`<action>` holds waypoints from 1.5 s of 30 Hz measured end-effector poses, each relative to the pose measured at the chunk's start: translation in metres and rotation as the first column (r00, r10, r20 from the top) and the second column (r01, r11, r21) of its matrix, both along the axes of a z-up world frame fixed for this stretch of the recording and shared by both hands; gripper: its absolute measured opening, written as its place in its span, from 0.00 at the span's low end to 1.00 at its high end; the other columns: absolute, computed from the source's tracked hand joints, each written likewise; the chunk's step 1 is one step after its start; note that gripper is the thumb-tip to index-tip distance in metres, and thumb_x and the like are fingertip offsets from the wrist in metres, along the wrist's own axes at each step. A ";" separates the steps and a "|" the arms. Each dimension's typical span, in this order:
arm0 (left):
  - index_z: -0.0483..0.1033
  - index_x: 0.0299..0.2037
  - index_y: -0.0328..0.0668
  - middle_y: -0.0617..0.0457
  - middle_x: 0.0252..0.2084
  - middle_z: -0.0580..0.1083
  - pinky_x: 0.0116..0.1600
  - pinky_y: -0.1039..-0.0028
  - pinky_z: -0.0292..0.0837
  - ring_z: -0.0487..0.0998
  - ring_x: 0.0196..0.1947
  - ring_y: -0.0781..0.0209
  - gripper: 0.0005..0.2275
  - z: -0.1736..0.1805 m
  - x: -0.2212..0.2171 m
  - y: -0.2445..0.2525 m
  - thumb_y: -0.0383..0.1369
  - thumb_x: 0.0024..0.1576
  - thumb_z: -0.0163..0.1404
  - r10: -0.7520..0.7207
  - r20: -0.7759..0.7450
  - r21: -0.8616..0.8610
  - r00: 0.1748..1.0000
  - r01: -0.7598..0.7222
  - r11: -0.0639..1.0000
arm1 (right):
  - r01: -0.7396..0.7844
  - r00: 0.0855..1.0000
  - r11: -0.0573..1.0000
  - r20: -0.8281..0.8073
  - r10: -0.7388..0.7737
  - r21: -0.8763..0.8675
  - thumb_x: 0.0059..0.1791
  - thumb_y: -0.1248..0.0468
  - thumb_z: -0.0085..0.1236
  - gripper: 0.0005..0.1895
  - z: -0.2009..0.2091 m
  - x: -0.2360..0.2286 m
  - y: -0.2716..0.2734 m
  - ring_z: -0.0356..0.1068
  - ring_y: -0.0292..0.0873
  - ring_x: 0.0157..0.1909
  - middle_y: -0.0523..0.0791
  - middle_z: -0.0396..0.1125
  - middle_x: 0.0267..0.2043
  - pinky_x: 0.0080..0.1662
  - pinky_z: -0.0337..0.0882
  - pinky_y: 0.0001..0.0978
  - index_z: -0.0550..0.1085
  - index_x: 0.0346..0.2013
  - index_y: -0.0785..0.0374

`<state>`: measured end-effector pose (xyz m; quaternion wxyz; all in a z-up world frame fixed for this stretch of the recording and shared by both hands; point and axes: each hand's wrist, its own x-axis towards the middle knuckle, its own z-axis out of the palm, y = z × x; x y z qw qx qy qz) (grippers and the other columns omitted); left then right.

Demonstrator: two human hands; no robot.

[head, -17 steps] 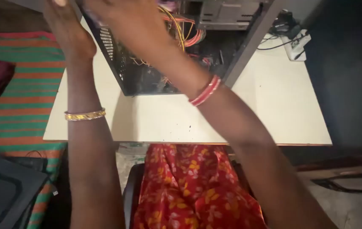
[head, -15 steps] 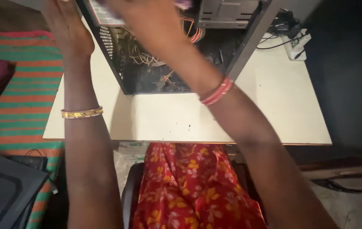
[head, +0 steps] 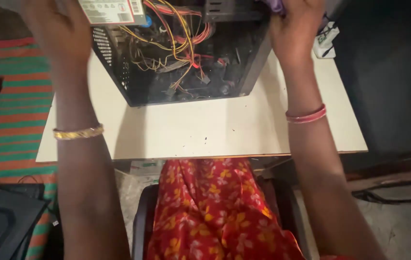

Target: Cleaning the interior and exterior of a desktop computer case using a purple cloth.

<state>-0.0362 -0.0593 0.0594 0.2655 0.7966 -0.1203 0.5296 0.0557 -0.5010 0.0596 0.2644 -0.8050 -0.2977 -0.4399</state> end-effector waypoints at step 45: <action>0.70 0.69 0.34 0.44 0.69 0.69 0.77 0.48 0.48 0.64 0.71 0.43 0.22 0.057 -0.018 -0.106 0.25 0.63 0.48 0.144 -0.040 0.424 0.989 -0.114 0.899 | 0.062 0.991 0.995 0.114 -0.071 0.078 0.53 0.76 0.61 0.23 0.020 -0.038 0.052 0.55 0.52 0.69 0.43 0.59 0.68 0.69 0.56 0.45 0.75 0.61 0.55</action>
